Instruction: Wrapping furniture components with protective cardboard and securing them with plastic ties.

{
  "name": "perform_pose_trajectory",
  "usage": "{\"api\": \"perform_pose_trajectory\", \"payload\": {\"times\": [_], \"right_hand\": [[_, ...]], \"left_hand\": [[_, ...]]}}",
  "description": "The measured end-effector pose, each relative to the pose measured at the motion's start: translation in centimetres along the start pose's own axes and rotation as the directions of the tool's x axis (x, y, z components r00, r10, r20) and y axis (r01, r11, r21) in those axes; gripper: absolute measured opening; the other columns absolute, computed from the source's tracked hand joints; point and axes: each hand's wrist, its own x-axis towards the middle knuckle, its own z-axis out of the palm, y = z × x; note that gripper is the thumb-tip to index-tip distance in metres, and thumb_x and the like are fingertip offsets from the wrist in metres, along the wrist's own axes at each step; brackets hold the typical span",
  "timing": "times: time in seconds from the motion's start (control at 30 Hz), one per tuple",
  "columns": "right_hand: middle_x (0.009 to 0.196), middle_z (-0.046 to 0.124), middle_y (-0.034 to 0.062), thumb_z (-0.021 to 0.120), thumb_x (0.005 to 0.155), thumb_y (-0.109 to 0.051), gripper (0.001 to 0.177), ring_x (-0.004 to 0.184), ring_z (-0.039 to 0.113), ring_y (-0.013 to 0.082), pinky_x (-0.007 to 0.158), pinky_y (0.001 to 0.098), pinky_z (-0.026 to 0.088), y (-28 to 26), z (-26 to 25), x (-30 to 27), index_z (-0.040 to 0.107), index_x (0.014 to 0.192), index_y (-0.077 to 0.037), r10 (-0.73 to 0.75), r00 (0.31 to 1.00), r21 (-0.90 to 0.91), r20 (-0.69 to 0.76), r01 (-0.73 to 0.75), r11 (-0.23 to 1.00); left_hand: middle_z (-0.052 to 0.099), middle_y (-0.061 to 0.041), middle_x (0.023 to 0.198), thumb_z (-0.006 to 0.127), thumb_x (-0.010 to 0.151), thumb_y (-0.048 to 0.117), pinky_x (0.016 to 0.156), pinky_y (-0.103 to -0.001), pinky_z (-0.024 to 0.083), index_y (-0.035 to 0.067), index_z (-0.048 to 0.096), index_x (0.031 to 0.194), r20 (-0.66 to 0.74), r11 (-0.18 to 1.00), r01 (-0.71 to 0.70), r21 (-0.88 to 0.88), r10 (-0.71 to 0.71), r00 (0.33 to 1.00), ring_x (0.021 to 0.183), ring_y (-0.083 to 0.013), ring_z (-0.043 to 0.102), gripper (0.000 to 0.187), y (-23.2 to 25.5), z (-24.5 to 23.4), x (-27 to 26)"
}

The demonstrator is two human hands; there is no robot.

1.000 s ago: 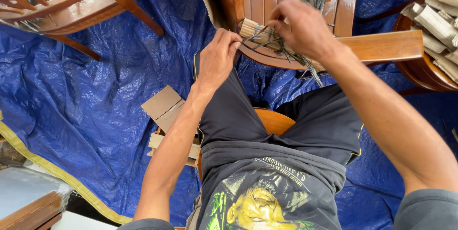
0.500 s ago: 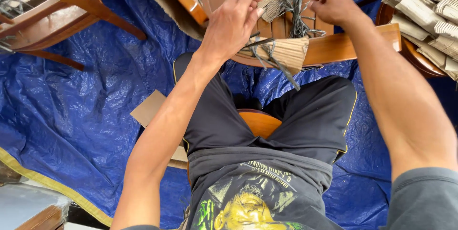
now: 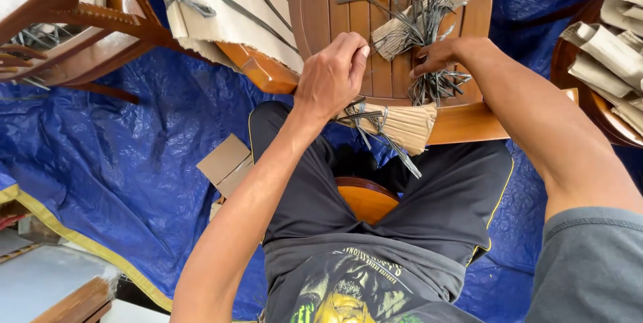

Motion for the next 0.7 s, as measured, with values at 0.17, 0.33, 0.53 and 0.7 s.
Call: {"api": "perform_pose_trajectory", "payload": {"times": [0.17,0.33,0.53,0.7], "right_hand": [[0.142,0.055,0.0198,0.062,0.09,-0.074,0.079,0.129,0.052,0.0381,0.109,0.0516,0.042,-0.8,-1.0,-2.2,0.06,0.136,-0.009,-0.054,0.984,0.054,-0.172,0.064,0.996],[0.112,0.071,0.0218,0.066,0.103,-0.042,0.039,0.102,0.069,0.0371,0.095,0.0486,0.052,-3.6,-3.5,-10.8,0.069,0.111,-0.005,0.029,0.771,0.253,-0.636,0.172,0.952],[0.102,0.066,0.026,0.07,0.103,-0.009,0.033,0.095,0.066,0.0412,0.084,0.0496,0.05,-7.5,-0.9,-21.7,0.055,0.131,-0.002,0.004,0.261,0.157,-0.965,0.569,0.807],[0.108,0.069,0.0242,0.065,0.104,0.0,0.044,0.103,0.069,0.0418,0.088,0.0472,0.053,-8.6,1.6,-23.8,0.05,0.145,-0.002,-0.026,0.111,0.047,-0.993,0.604,0.795]], "left_hand": [[0.068,-0.01,0.09,0.056,0.107,0.017,0.063,-0.043,0.054,0.006,0.059,0.1,0.028,0.999,0.033,0.015,-0.033,0.999,0.072,-0.0313,0.068,0.013,0.7,-0.5,0.1],[0.068,-0.01,0.091,0.058,0.105,0.015,0.064,-0.043,0.053,0.006,0.058,0.098,0.007,0.999,0.037,0.016,-0.037,0.999,0.073,-0.0312,0.068,0.012,0.7,-0.4,-0.1],[0.07,-0.008,0.085,0.062,0.103,0.018,0.063,-0.043,0.053,0.007,0.062,0.095,0.07,0.995,0.081,0.055,-0.085,0.994,0.07,-0.0272,0.069,0.014,0.7,-0.3,0.1],[0.076,-0.004,0.094,0.067,0.097,0.023,0.068,-0.031,0.06,0.011,0.066,0.102,0.231,0.956,0.29,-0.042,-0.273,0.934,0.076,-0.0131,0.073,0.013,-2.9,2.5,0.9]]}}
